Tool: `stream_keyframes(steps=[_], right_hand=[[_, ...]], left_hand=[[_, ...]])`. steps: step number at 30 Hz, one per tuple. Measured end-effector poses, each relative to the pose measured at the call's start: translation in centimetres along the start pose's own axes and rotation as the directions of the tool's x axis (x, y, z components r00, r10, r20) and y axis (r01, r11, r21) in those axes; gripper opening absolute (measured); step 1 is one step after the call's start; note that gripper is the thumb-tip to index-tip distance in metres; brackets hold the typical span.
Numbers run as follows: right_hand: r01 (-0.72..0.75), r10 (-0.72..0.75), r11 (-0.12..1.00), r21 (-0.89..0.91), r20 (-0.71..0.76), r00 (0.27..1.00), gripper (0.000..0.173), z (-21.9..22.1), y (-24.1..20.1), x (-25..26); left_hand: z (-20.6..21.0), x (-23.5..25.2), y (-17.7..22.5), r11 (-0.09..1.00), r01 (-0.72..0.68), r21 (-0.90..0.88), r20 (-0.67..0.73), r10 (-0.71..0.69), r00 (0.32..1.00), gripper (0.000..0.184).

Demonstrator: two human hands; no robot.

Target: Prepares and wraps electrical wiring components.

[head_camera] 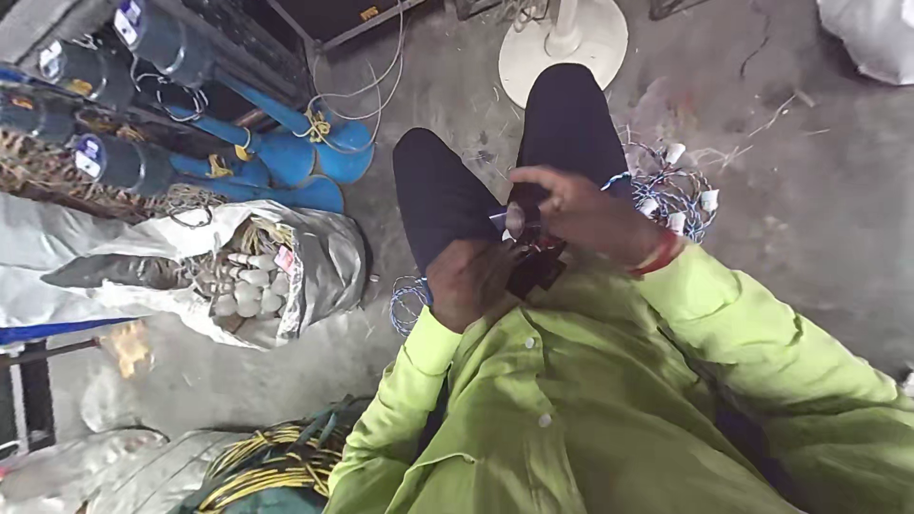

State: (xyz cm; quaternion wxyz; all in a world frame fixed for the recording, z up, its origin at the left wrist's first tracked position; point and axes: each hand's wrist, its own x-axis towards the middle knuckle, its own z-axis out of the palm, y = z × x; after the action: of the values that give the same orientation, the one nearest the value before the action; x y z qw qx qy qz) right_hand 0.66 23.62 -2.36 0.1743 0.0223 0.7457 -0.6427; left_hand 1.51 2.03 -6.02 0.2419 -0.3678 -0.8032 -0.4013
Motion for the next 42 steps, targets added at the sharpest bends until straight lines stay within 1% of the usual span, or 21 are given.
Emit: stream_keyframes(steps=[1,2,3,4,6,7,9,10,12,14,17,19,21,23,25,28,30,33,35,39,42], right_hand=[[0.004,-0.004,0.995,0.103,0.002,1.000,0.064,-0.4,-0.1,-0.7],[0.020,-0.018,0.991,0.129,-0.018,1.000,0.063,-0.7,-0.1,-1.4],[0.069,-0.064,0.992,0.105,-0.055,0.996,0.056,-0.8,-0.1,-2.1],[0.161,-0.156,0.986,0.051,-0.089,0.984,0.046,-0.7,0.3,-2.6],[0.376,-0.376,0.926,-0.024,-0.133,0.917,0.025,0.1,1.5,-3.0],[0.440,-0.444,0.896,-0.064,-0.145,0.884,0.021,0.5,2.0,-3.2],[0.515,-0.535,0.844,-0.152,-0.172,0.827,0.020,0.7,2.3,-3.3],[0.541,-0.564,0.825,-0.161,-0.184,0.805,0.021,0.7,2.4,-3.3],[0.577,-0.591,0.806,-0.132,-0.210,0.779,0.028,0.9,2.7,-3.3],[0.590,-0.611,0.792,-0.159,-0.220,0.761,0.033,1.2,3.0,-3.4],[0.614,-0.660,0.752,-0.242,-0.258,0.706,0.032,1.7,3.5,-3.6],[0.637,-0.679,0.734,-0.237,-0.300,0.670,0.027,2.0,4.0,-3.6],[0.663,-0.719,0.695,-0.277,-0.284,0.635,0.024,2.0,4.0,-3.4],[0.630,-0.731,0.673,-0.388,-0.222,0.645,0.026,2.1,3.5,-3.4],[0.579,-0.694,0.696,-0.424,-0.192,0.694,0.023,2.2,3.5,-3.1],[0.501,-0.564,0.804,-0.320,-0.146,0.813,0.022,2.1,3.8,-3.1],[0.463,-0.508,0.849,-0.256,-0.153,0.848,0.019,2.4,3.5,-3.3],[0.381,-0.434,0.893,-0.239,-0.240,0.868,0.020,3.3,3.2,-3.7],[0.352,-0.420,0.899,-0.260,-0.288,0.861,0.023,3.6,3.1,-3.4],[0.334,-0.432,0.884,-0.326,-0.298,0.852,0.024,3.7,2.8,-2.9],[0.283,-0.404,0.888,-0.363,-0.320,0.857,0.026,3.7,2.4,-3.1]], left_hand=[[-0.2,0.2,0.3,0.997,0.068,-0.040,-0.001,-0.068,0.998,0.010],[-0.5,0.4,0.6,0.987,0.132,-0.088,0.005,-0.132,0.991,0.009],[-0.6,0.5,0.8,0.974,0.183,-0.133,0.017,-0.182,0.983,0.009],[-0.7,0.6,1.0,0.958,0.223,-0.178,0.029,-0.221,0.975,0.008],[-0.8,1.0,1.2,0.927,0.283,-0.247,0.061,-0.276,0.959,0.008],[-0.8,1.2,1.2,0.912,0.306,-0.273,0.078,-0.296,0.952,0.009],[-0.8,1.8,1.0,0.897,0.328,-0.297,0.098,-0.313,0.945,0.009],[-0.9,2.0,1.0,0.894,0.334,-0.298,0.109,-0.316,0.942,0.009],[-1.2,2.2,1.3,0.876,0.370,-0.310,0.150,-0.339,0.929,0.009],[-1.7,2.0,1.8,0.844,0.419,-0.334,0.192,-0.375,0.907,0.009],[-2.3,1.9,2.2,0.811,0.484,-0.329,0.240,-0.424,0.873,0.008],[-2.4,2.0,2.4,0.786,0.519,-0.336,0.267,-0.449,0.853,0.008],[-2.4,2.2,2.4,0.765,0.543,-0.347,0.287,-0.465,0.838,0.010],[-2.7,2.4,2.5,0.762,0.554,-0.336,0.310,-0.466,0.829,0.010],[-2.8,2.7,2.3,0.776,0.547,-0.315,0.331,-0.450,0.829,0.008],[-2.5,2.9,1.1,0.809,0.489,-0.325,0.358,-0.373,0.856,0.014],[-2.6,3.0,0.9,0.825,0.471,-0.311,0.373,-0.350,0.859,0.016],[-2.4,2.8,2.0,0.844,0.500,-0.193,0.335,-0.422,0.842,0.013],[-1.8,2.6,2.4,0.860,0.495,-0.125,0.284,-0.447,0.848,0.014],[-0.4,1.9,2.3,0.928,0.368,-0.061,0.156,-0.355,0.922,0.018],[0.2,1.3,2.2,0.956,0.290,0.028,0.045,-0.291,0.956,0.030]])
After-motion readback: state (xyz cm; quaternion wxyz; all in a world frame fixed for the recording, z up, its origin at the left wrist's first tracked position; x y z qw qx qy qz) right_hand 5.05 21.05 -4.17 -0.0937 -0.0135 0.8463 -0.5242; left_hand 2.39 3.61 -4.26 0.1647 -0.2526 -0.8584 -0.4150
